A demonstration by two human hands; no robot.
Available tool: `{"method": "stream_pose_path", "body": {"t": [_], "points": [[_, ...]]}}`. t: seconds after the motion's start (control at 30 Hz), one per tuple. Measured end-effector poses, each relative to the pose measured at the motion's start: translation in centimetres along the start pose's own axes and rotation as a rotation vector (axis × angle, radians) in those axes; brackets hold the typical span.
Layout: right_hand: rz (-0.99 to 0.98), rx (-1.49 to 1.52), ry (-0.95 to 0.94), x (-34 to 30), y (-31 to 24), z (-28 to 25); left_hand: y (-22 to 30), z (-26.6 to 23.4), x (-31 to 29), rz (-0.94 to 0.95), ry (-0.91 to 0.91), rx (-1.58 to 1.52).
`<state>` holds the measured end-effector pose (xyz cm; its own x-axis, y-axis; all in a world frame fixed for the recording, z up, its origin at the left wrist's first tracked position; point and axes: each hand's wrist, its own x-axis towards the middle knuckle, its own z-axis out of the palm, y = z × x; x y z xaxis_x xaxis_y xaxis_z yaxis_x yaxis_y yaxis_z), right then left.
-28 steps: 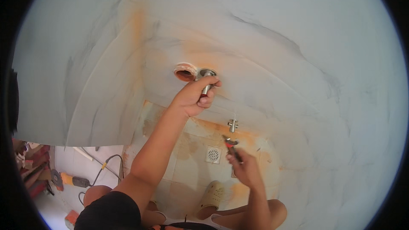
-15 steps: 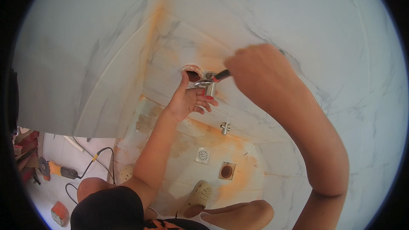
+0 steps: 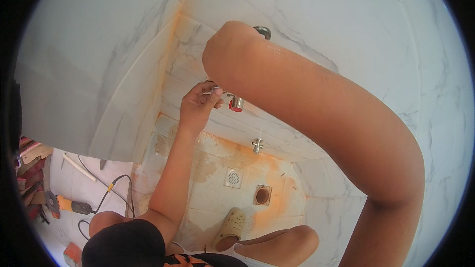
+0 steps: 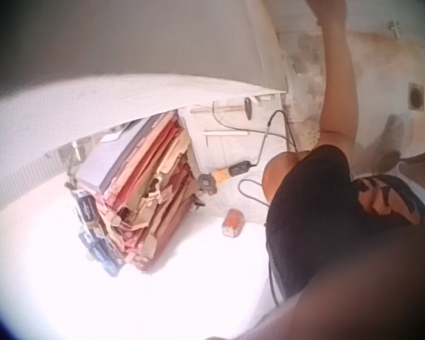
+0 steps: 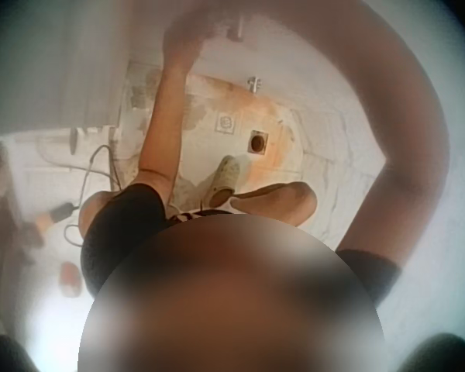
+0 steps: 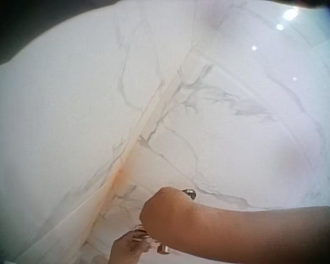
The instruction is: The person uses an angle grinder to cut a hole in a tiled wall, then inserts and secures a metal plumbing fixture using a wrench. The person handles the fixture, a rubber gasket, and a wrench while sitting on the floor.
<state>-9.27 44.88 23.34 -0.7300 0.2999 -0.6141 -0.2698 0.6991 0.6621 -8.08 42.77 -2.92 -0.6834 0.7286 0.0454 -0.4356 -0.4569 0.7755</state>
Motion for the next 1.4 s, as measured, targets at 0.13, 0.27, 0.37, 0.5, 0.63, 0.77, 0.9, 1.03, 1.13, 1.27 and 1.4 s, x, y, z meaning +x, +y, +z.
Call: {"method": "stream_pose_path", "body": {"t": [0.13,0.27,0.37,0.5,0.63,0.77,0.9,1.03,1.13,1.27,1.4], "points": [[0.03,0.043,0.002,-0.4,0.6,0.2,-1.3,0.5,0.2,0.137,-0.027,0.029],[0.039,0.181,0.147,-0.9,2.6,-0.1,-2.6,0.6,0.2,0.134,0.015,0.012],[0.003,0.569,0.242,-0.8,3.9,0.0,-2.9,0.5,0.4,0.2,0.028,0.05],[0.032,0.855,0.533,0.6,3.1,1.8,-2.9,1.1,0.3,0.225,0.042,0.08],[-0.001,1.111,0.627,3.2,0.4,4.3,-3.1,2.3,-0.1,0.203,0.078,-0.04],[-0.063,1.101,0.599,5.2,-1.5,6.0,-3.8,3.1,-0.3,0.232,0.146,-0.262],[-0.086,1.01,0.736,5.7,-2.9,6.8,-4.6,2.8,-0.3,0.289,0.225,-0.08],[-0.028,1.082,0.686,5.2,-3.2,6.5,-4.8,2.5,-0.3,0.218,0.231,-0.079],[0.05,1.153,0.623,4.6,-2.8,6.1,-4.6,2.8,-0.3,0.159,0.171,-0.124],[0.063,1.102,0.672,4.3,-1.9,6.4,-4.2,3.2,-0.6,0.155,0.138,-0.125],[0.041,1.102,0.791,3.6,-1.0,7.5,-4.3,3.5,-0.7,0.141,0.155,-0.201]]}}
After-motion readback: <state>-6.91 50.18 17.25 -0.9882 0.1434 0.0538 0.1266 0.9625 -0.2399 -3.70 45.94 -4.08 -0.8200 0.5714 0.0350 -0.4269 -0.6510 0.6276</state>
